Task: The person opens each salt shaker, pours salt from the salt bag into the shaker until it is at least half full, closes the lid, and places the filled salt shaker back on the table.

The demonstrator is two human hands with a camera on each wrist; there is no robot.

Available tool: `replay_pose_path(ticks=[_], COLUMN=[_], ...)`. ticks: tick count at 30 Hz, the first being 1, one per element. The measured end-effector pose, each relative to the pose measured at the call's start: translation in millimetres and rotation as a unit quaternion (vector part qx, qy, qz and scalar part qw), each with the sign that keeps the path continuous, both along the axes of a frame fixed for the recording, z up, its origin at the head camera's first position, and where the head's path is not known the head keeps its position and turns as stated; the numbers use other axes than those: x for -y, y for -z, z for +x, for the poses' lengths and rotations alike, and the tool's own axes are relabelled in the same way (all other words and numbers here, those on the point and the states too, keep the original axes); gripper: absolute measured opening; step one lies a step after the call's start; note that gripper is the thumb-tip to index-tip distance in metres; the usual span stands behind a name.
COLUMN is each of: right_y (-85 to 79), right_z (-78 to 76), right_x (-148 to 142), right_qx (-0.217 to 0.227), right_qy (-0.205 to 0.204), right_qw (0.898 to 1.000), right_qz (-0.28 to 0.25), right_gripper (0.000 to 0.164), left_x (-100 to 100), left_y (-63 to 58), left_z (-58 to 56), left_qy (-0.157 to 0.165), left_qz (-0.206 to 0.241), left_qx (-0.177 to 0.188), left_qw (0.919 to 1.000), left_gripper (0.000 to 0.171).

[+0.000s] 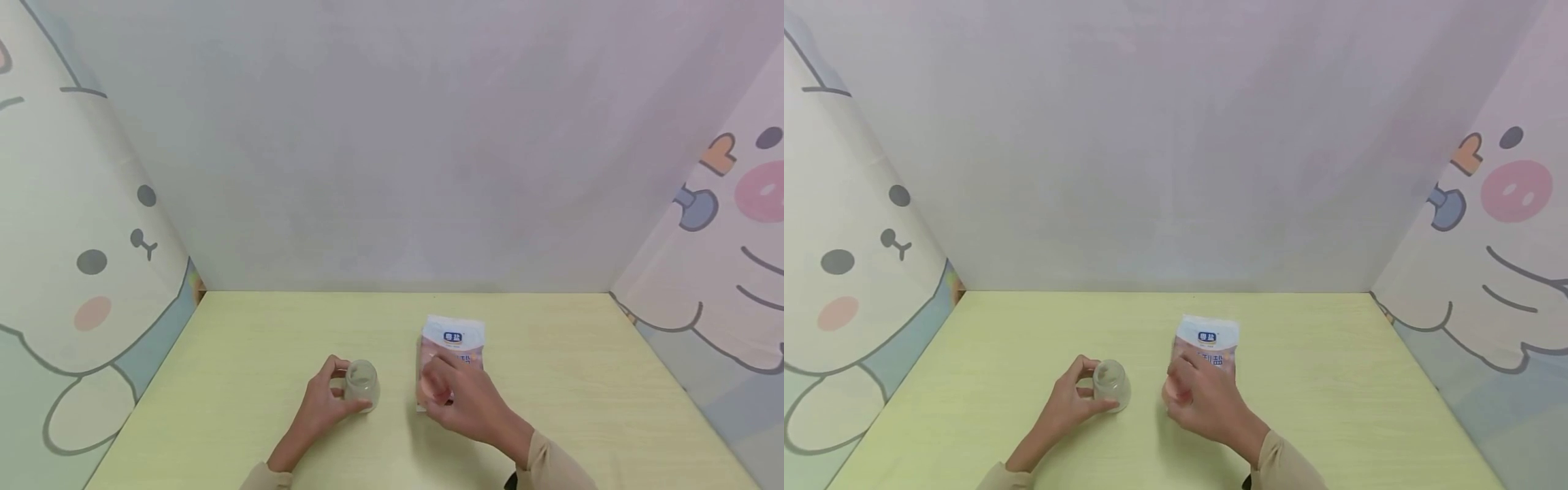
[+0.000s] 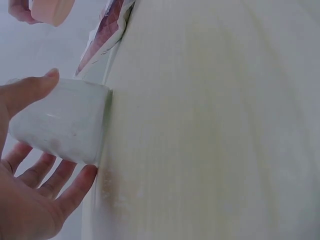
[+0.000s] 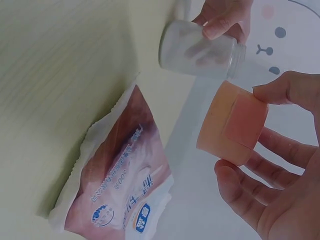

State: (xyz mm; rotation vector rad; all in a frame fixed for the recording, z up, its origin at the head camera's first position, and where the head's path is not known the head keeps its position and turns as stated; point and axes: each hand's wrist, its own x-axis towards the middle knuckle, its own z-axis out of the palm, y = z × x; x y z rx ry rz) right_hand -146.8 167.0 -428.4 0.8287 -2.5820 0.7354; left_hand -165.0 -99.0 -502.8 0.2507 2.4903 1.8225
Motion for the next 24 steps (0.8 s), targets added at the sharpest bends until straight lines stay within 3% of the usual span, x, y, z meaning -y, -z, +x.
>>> replay_pose_path(ticks=[10,24], right_y=[10.2,17.4], right_z=[6.3,11.7], right_x=[-18.6,-43.4], right_qx=[-0.008,-0.029], right_qy=[0.032,0.045], right_qw=[0.999,0.999], right_qz=[0.007,-0.007], right_gripper=[0.026,0.028], left_x=[0.2,1.3], left_y=[1.8,0.6], left_z=[0.5,0.0], left_qy=[0.002,0.009], left_qz=[-0.001,0.001], left_qx=[-0.002,-0.010], left_qw=[1.0000,0.9999], left_gripper=[0.059,0.059])
